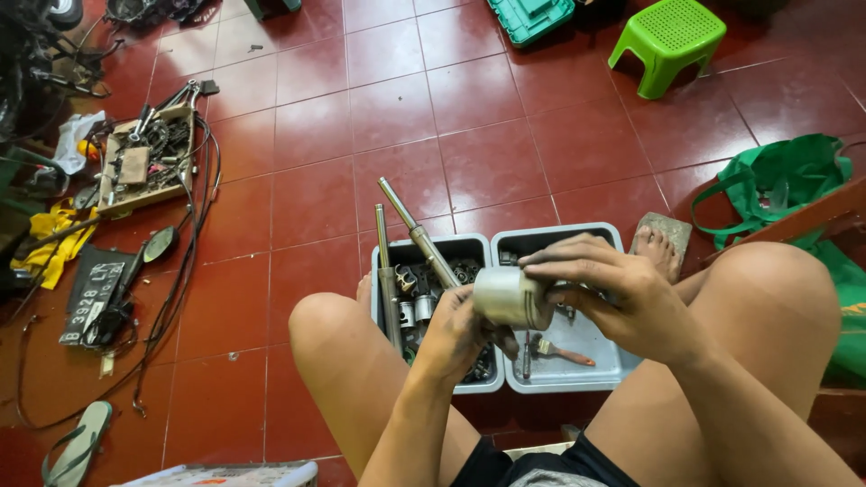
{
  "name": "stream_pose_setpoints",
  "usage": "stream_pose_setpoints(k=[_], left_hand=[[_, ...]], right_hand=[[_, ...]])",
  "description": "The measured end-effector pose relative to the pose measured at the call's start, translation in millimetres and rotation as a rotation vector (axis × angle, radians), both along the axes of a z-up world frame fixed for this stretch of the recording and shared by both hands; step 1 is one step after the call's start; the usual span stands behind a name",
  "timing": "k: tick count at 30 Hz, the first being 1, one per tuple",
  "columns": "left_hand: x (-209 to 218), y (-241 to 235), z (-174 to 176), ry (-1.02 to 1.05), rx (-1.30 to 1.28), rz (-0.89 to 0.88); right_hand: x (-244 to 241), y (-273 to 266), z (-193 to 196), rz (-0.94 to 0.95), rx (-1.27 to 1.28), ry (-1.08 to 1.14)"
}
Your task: Sanding the outer surface of a motorcycle piston using a piece of sandpaper to smooth it.
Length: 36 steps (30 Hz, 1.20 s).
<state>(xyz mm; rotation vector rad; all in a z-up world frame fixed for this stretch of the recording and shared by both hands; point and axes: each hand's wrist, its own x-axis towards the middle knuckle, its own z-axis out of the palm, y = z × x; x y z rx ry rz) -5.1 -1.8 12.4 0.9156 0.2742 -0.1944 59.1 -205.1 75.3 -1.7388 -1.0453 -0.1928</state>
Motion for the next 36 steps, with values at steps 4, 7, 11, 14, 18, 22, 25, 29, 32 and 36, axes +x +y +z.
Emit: stream_pose_setpoints(k=[4, 7, 11, 14, 18, 22, 25, 29, 32, 36], left_hand=[[-3, 0, 24, 0.032, -0.126, 0.043], [-1, 2, 12, -0.056, -0.138, -0.02], [-2, 4, 0, -0.191, -0.103, -0.075], [-6, 4, -1, -0.213, -0.126, -0.061], [-1, 8, -13, -0.32, -0.222, -0.132], [-9, 6, 7, -0.527, 0.109, -0.085], [-5, 4, 12, -0.604, 0.542, 0.048], [2, 7, 19, -0.727, 0.83, 0.175], [1, 7, 19, -0.758, 0.83, 0.152], [-2, 7, 31, -0.822, 0.825, 0.146]], right_hand=[[4, -2, 0, -0.055, -0.031, 0.031], [9, -8, -9, -0.139, -0.065, 0.089], [9, -7, -17, -0.125, 0.014, 0.218], [6, -5, -16, -0.099, 0.052, 0.273], [7, -4, -16, -0.063, 0.114, 0.348], [5, -2, -19, -0.09, 0.185, 0.502], [6, 0, -22, -0.075, 0.169, 0.436], [9, -1, -28, -0.079, 0.125, 0.315], [6, 0, -31, -0.078, 0.115, 0.297], [4, 5, -28, -0.049, 0.116, 0.314]])
